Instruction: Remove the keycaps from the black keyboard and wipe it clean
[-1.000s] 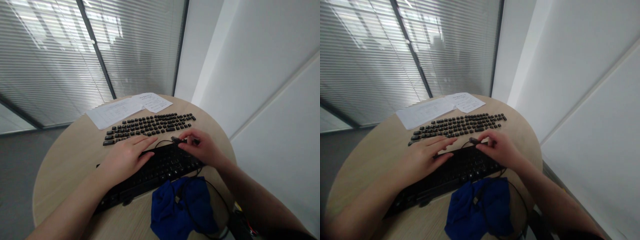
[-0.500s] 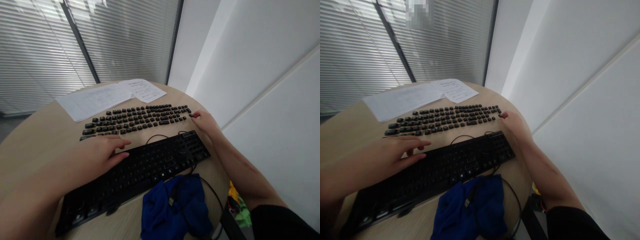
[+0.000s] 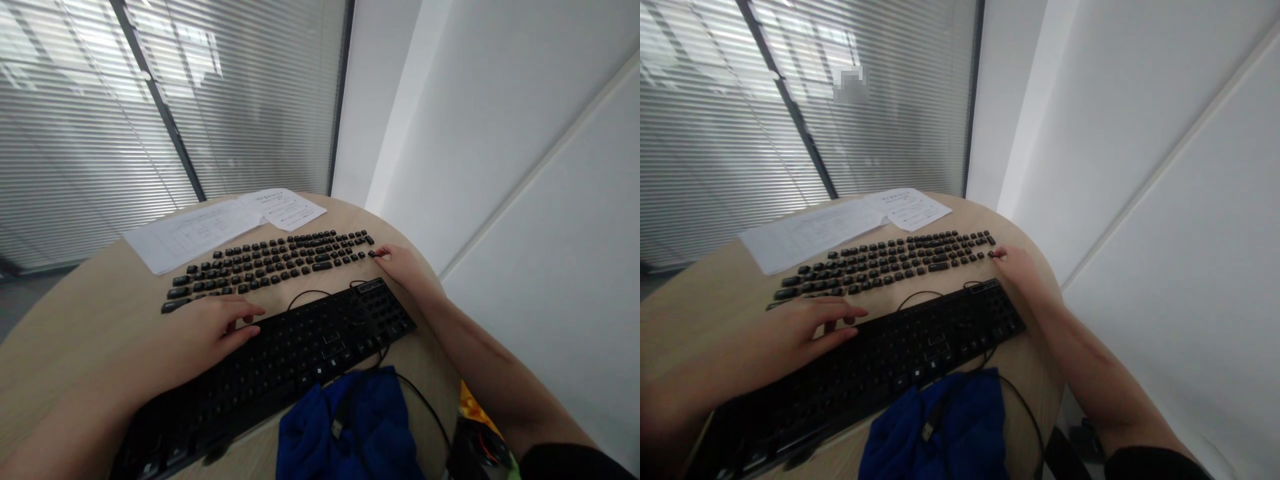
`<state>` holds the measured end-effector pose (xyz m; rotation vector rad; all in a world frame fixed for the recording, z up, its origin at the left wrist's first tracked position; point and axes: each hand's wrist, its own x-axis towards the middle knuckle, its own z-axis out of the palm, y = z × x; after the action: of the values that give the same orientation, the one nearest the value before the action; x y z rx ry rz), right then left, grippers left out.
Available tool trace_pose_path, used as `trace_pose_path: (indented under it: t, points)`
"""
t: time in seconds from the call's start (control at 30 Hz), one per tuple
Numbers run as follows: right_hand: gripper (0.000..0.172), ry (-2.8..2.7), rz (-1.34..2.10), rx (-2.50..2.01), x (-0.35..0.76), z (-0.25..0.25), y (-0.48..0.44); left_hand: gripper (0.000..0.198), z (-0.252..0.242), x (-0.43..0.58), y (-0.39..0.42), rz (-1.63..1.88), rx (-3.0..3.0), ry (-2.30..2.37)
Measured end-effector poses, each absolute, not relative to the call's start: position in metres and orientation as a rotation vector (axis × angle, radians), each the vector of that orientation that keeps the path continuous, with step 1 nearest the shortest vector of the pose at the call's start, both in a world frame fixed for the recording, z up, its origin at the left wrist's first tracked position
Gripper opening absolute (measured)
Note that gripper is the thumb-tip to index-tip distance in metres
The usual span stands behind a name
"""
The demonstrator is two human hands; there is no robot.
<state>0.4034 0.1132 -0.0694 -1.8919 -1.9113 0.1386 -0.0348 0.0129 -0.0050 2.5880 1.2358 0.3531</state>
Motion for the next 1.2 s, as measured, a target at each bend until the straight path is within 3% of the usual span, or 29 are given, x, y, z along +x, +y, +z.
trace_pose_path:
  t: [0.53,0.67,0.9,1.03,1.2]
  points:
    - [0.021,-1.873,0.079,-1.79,0.398,-0.074,0.115,0.031,-0.005,-0.03,0.016,0.364,2.589,1.237]
    - [0.04,-1.743,-0.033,-1.737,0.408,-0.068,0.113,0.033,0.003,-0.036,0.017,0.392,2.576,1.278]
    - [0.048,-1.668,-0.053,-1.627,0.42,-0.067,0.103,0.034,0.027,-0.052,0.008,0.755,2.568,1.347]
    - [0.043,-1.664,-0.126,-1.509,0.431,-0.071,0.106,0.037,0.034,-0.055,0.003,0.957,2.465,1.506]
    - [0.045,-1.566,-0.101,-1.411,0.435,-0.069,0.101,0.036,0.026,-0.068,-0.007,0.679,2.554,1.502]
